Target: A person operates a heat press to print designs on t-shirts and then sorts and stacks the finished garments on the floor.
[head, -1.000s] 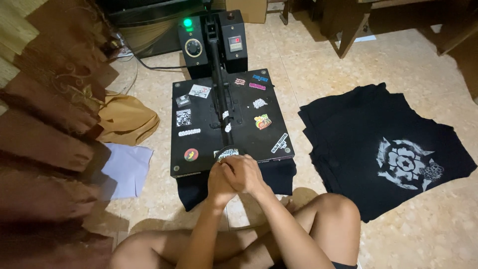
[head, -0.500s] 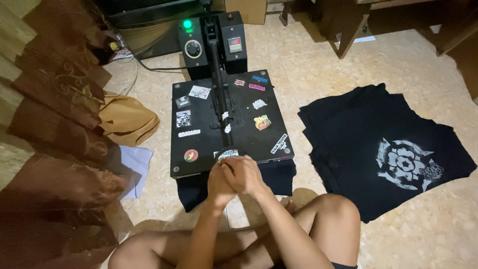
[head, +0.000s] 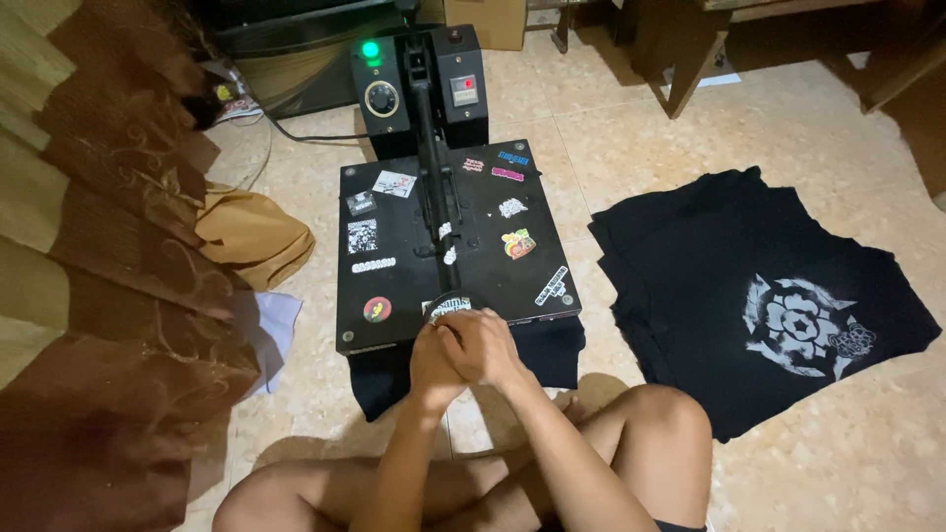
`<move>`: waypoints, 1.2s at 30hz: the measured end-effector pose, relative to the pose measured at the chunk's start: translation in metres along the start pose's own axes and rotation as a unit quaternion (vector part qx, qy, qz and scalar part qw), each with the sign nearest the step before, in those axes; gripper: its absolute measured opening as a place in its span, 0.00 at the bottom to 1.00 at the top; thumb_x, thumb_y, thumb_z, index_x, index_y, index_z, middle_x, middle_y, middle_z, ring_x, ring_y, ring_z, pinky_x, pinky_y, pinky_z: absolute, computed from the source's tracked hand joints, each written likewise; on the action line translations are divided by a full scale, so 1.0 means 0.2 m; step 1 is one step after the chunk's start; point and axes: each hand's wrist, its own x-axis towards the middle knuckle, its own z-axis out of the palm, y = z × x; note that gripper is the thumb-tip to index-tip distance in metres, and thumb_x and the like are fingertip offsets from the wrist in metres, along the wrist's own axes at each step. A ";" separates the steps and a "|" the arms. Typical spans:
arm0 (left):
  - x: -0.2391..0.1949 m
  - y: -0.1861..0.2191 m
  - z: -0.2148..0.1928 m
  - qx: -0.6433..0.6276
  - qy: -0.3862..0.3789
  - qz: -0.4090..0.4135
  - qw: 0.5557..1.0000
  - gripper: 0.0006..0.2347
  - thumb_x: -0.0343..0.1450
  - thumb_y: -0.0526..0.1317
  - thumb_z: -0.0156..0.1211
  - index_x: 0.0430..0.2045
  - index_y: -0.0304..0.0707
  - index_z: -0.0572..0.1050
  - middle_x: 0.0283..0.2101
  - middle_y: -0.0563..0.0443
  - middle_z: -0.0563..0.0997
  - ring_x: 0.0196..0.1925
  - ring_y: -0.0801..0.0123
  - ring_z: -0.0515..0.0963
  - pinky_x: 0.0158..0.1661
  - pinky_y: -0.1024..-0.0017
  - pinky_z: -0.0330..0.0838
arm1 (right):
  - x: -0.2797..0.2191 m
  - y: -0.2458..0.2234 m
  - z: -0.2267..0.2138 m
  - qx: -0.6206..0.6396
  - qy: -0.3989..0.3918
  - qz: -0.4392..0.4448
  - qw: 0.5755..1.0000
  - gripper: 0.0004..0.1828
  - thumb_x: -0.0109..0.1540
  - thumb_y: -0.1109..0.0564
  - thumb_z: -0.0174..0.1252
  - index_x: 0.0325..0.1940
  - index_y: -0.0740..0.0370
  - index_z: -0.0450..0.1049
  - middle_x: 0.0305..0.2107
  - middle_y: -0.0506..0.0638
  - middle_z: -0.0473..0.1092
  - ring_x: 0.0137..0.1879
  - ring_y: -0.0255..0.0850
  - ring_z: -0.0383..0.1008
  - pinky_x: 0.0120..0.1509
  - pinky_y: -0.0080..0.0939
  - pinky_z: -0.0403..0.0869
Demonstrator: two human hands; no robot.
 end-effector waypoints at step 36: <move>-0.11 -0.22 0.27 0.185 0.161 0.075 0.966 0.12 0.64 0.42 0.56 0.27 0.28 0.79 0.28 0.39 0.81 0.41 0.52 0.80 0.51 0.61 0.70 | 0.01 -0.05 -0.03 -0.012 0.039 -0.002 0.999 0.15 0.64 0.44 0.49 0.37 0.50 0.78 0.32 0.52 0.79 0.46 0.49 0.81 0.53 0.50 0.75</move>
